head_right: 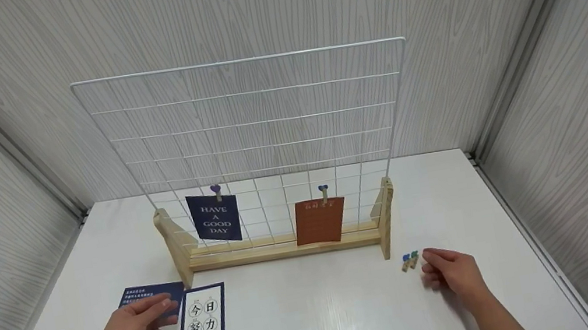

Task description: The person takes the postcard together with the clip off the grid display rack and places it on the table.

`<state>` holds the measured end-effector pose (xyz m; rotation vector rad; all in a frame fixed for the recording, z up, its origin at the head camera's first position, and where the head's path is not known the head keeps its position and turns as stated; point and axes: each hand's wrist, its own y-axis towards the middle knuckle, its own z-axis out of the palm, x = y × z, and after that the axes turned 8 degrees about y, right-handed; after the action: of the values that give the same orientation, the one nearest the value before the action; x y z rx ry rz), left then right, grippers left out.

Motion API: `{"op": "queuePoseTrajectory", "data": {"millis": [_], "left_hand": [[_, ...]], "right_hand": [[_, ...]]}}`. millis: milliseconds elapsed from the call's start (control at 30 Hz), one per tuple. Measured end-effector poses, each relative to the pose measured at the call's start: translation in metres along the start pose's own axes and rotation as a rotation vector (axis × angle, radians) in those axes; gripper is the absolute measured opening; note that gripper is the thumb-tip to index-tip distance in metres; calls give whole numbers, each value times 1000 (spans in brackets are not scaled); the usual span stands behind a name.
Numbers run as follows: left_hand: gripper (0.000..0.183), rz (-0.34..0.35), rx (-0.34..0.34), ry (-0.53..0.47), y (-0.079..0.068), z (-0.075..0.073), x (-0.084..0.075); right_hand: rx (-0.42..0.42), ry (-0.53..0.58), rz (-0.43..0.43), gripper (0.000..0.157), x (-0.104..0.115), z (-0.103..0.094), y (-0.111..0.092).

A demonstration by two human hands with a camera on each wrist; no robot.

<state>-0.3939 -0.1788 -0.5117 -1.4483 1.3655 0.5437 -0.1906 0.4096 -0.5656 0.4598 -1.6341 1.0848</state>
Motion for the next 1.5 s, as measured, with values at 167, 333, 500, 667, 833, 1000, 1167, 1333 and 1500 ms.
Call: {"op": "queuePoseTrajectory", "data": {"millis": [167,333,500,667,833,1000,1167,1333,1500], "left_hand": [[38,25,13,-16,-1,0,-10],[38,48,17,-8,-1,1,-20],[39,66,22,-6,-2,3,-32],[38,105,24,-9,-3,3,-44],[38,160,33,-43,-4,1,-56],[38,214,43,-55,-3,-3,-70],[37,265,48,-37,-3,-10,-83],[35,318,61,-42,-2,-14,-95],[35,364,71,-19,-1,-15,-104]], "right_hand": [[7,-32,-9,54,4,-2,-3],[11,-44,-27,53,12,-4,-8],[10,-15,-50,38,25,-6,-13],[18,17,-114,13,43,-10,-20],[34,71,-241,9,63,-10,-32],[70,117,-348,13,83,-7,-42],[116,129,-448,16,102,5,-52],[148,146,-555,18,123,18,-62],[186,134,-643,21,143,36,-73]]}}
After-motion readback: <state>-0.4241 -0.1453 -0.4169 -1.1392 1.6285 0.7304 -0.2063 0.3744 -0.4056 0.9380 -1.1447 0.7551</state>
